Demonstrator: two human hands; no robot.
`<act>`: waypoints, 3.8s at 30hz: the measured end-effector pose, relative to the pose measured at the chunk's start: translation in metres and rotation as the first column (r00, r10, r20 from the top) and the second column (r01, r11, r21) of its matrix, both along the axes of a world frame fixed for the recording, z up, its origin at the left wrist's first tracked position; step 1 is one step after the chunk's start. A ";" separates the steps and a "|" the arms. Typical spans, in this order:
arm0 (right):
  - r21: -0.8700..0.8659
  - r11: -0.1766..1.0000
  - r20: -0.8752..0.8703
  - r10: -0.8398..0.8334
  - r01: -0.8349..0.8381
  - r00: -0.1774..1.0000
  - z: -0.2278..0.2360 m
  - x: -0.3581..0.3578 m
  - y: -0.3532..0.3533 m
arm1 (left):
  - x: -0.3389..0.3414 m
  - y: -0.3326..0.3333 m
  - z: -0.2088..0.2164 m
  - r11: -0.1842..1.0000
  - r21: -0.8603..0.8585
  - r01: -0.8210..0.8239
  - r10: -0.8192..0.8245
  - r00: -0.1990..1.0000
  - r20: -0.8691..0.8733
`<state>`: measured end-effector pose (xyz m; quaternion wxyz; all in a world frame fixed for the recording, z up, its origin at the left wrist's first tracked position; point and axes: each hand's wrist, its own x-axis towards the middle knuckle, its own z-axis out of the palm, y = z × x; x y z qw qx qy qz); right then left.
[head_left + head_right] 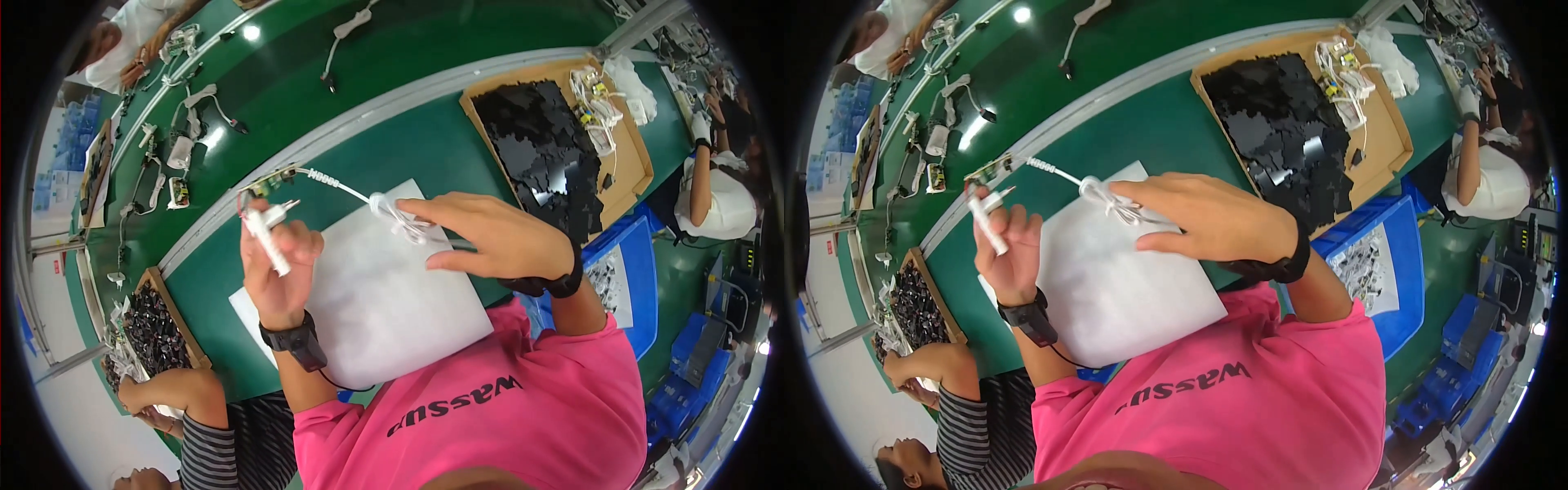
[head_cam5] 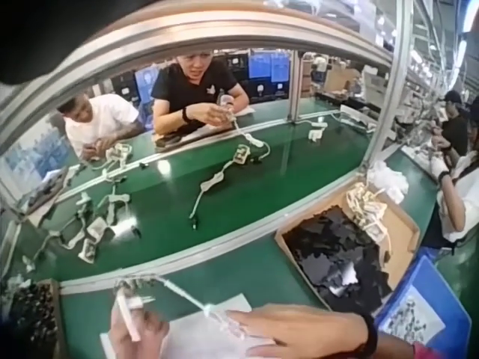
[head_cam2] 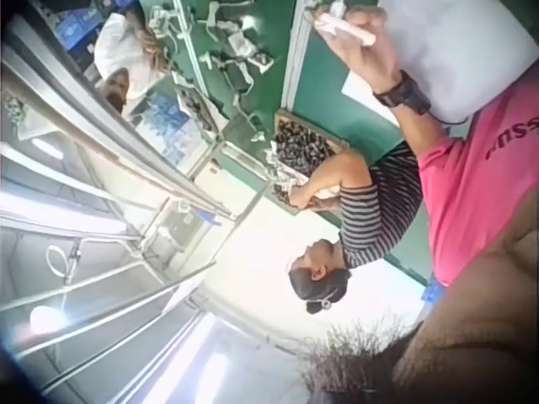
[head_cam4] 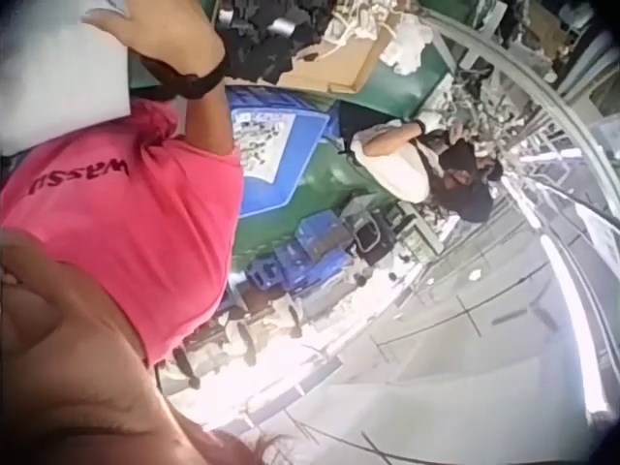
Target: The person assembles power adapters by hand, placing a black film into a white housing, inserting a circuit board with an attached cord, and tucking the wires inside. They then press the components into place and set the assembled charger onto the green conveyor belt.
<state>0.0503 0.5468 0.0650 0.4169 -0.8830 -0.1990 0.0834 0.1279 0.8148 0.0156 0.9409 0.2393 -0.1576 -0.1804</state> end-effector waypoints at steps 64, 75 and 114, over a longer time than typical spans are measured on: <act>0.380 0.913 0.114 -0.204 0.147 0.972 -0.033 0.057 0.099 | 0.001 0.006 -0.013 0.857 0.514 0.043 -0.048 0.999 -0.005; 0.357 0.918 0.193 -0.257 0.176 0.947 -0.040 0.056 0.112 | 0.000 0.014 -0.020 0.892 0.431 0.135 -0.116 0.991 -0.071; -0.175 0.954 0.496 -0.128 0.244 0.859 -0.039 0.061 0.103 | 0.004 0.019 -0.006 0.520 0.841 0.148 -0.310 0.950 0.024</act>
